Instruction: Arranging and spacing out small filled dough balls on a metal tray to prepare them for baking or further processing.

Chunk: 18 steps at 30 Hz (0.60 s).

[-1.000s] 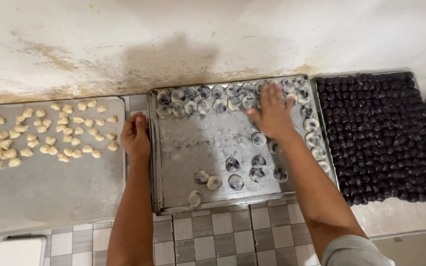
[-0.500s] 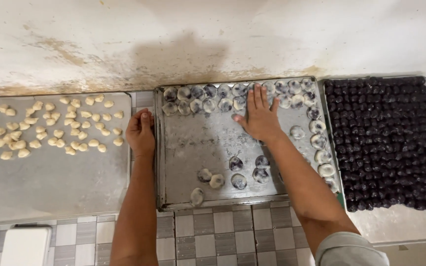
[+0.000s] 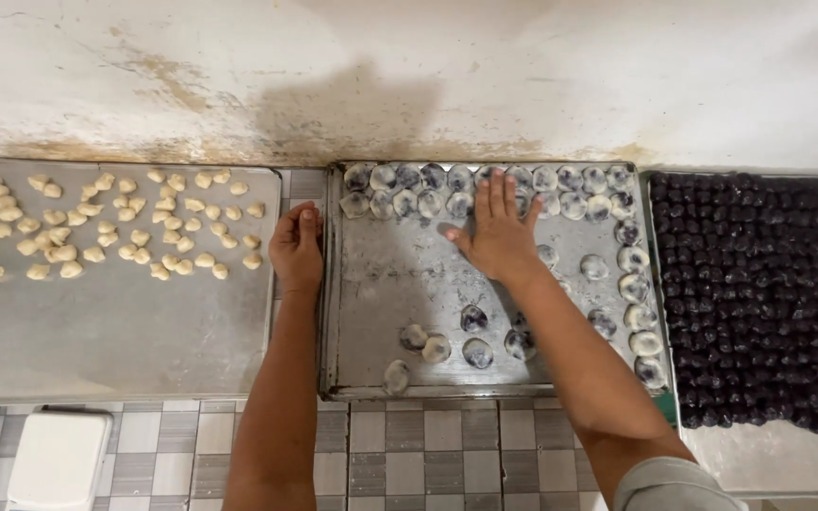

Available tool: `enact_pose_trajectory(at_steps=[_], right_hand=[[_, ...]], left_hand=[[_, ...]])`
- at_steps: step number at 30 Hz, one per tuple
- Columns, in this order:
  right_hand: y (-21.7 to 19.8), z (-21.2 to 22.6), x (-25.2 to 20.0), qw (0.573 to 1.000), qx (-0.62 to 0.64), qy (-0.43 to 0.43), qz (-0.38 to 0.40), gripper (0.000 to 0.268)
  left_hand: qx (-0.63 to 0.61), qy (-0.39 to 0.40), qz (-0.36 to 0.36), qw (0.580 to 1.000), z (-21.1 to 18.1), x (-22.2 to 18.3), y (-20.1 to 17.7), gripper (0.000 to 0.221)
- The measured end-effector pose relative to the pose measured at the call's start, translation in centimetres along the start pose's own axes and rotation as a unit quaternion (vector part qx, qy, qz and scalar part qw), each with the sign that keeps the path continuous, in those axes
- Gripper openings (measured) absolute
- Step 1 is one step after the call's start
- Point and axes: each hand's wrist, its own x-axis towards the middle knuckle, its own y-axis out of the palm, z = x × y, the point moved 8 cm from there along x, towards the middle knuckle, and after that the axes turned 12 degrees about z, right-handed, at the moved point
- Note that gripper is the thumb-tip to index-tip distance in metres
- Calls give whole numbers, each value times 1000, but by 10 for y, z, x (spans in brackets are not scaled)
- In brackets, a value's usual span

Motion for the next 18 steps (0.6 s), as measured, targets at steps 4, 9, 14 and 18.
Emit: enact_pose_trajectory(at_steps=[4,9,14,18], right_hand=[[15,29,10,999,5,-52,8,92],[17,26,17,997,7,-78,-16,89],[-15,52,-5,995,22,-92,-25,85],[6,64,19,993,-17,-112,-23,84]], left_hand=[[-5,5,3,1000,3,3,1,19],[-5,5,5,1000,-3,2,2,19],[-3,-4,4,1000,-5,0,3,19],[-6,-1,1,1000,-7,-1,3,19]])
